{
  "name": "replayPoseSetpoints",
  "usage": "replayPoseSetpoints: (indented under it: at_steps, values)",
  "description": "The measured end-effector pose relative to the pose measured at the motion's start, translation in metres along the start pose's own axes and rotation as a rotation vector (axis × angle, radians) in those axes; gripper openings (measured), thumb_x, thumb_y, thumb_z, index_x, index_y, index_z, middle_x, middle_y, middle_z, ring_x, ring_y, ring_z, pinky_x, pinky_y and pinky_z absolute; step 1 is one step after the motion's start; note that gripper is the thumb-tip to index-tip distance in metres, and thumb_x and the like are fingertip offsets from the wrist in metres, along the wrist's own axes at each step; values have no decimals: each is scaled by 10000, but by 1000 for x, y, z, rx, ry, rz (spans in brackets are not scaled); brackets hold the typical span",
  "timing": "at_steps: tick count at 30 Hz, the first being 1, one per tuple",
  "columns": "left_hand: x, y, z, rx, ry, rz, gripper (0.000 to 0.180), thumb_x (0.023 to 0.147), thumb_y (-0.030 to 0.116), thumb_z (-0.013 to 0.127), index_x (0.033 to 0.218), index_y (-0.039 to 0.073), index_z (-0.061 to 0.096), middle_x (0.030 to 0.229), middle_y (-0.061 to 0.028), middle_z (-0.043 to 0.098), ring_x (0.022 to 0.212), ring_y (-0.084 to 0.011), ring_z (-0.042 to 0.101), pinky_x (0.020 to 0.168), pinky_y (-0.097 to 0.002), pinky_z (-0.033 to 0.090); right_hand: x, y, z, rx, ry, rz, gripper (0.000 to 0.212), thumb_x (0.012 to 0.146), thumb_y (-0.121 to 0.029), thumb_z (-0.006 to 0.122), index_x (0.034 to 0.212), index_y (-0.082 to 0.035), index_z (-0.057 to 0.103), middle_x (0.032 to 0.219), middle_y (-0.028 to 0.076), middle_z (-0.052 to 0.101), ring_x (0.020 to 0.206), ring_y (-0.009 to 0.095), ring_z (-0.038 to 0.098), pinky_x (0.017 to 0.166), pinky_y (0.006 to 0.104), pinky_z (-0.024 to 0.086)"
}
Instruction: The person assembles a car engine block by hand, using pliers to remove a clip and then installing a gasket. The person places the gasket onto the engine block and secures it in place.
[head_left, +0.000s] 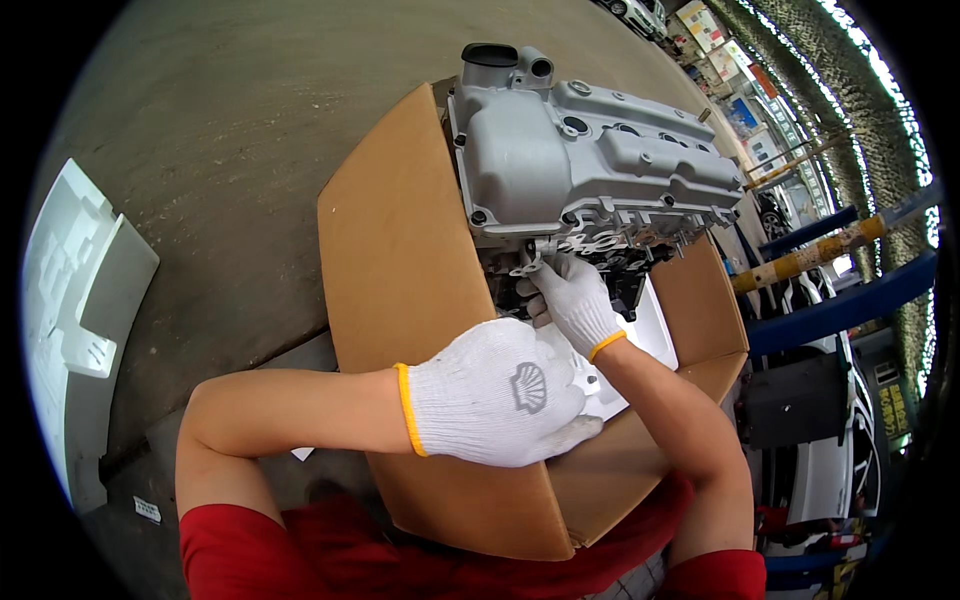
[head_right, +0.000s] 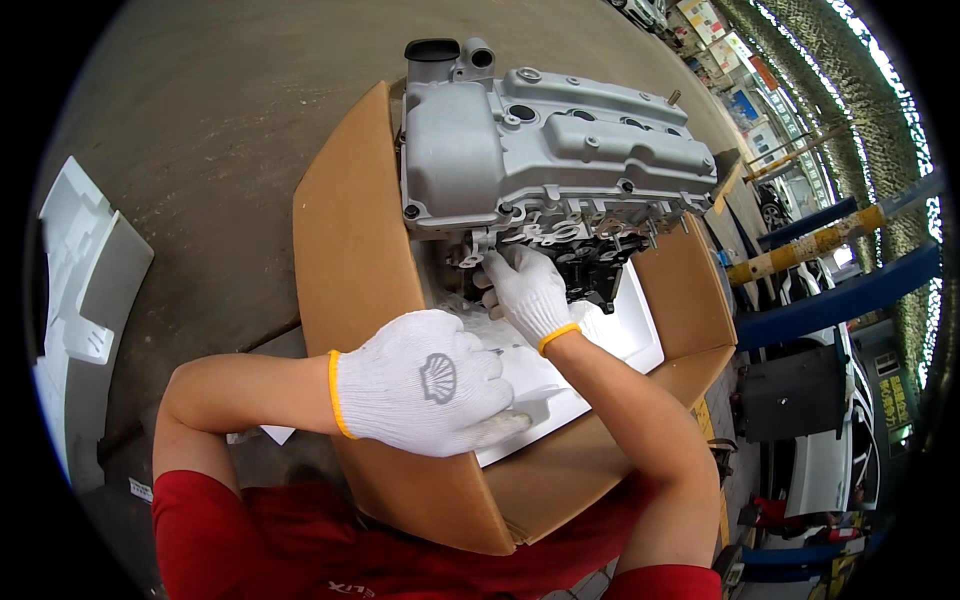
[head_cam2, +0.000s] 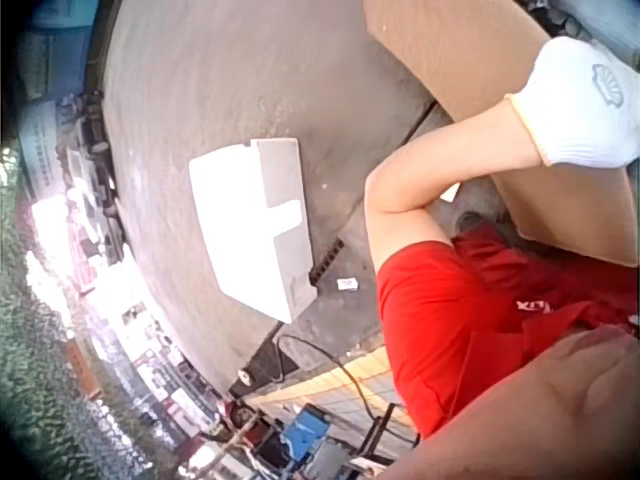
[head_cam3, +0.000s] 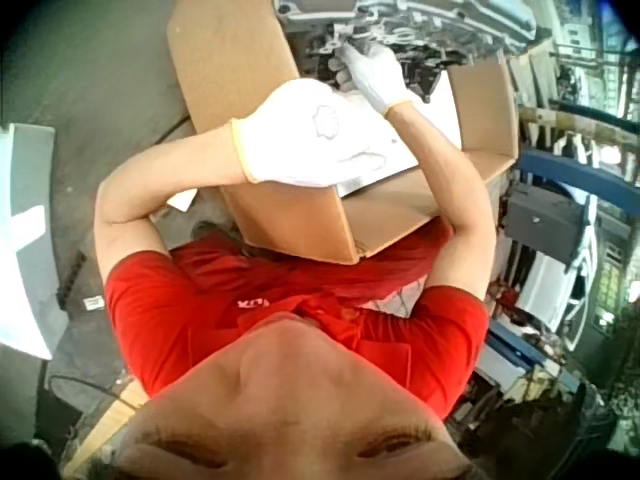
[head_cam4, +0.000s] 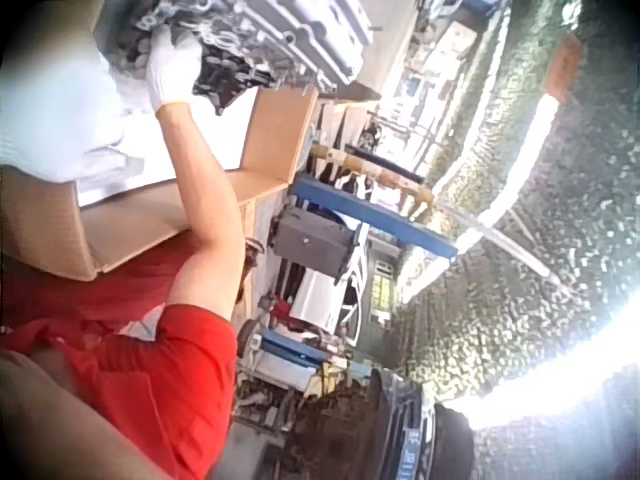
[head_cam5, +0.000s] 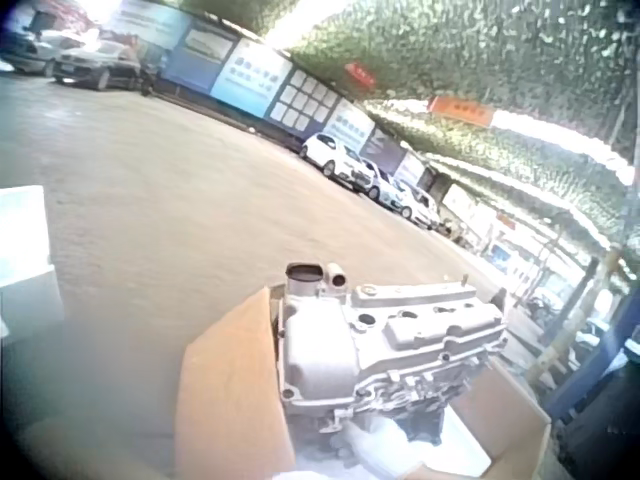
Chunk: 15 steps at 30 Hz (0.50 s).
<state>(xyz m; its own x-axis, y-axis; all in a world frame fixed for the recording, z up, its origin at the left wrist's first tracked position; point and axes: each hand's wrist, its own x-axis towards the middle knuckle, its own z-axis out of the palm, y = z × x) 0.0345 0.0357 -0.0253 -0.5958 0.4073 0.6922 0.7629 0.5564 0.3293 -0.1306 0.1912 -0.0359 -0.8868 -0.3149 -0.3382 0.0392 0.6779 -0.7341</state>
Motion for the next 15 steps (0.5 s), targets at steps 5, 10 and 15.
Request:
replayPoseSetpoints:
  at_steps: [5,10,15]
  values:
    - [-9,-8,4,40,143,76,386,1007,445,760,713,198,721,621,-33,613,531,-260,596,532,-408,462,-8,-19,7,-243,77,-22,392,1153,-330,661,1174,42,781,915,77,825,693,101,722,604,289,612]
    - [-10,-11,13,-75,261,97,363,967,447,806,717,203,707,632,-21,606,544,-235,595,523,-395,453,1,7,2,-661,299,-365,333,1057,-333,706,1057,-20,818,761,132,785,715,251,782,753,400,598]
    - [-12,-12,20,-77,287,111,353,958,446,812,721,207,703,659,-9,618,568,-246,612,526,-406,460,5,4,5,-455,171,-120,389,1118,-327,632,1052,26,780,877,235,795,858,365,810,777,477,640]
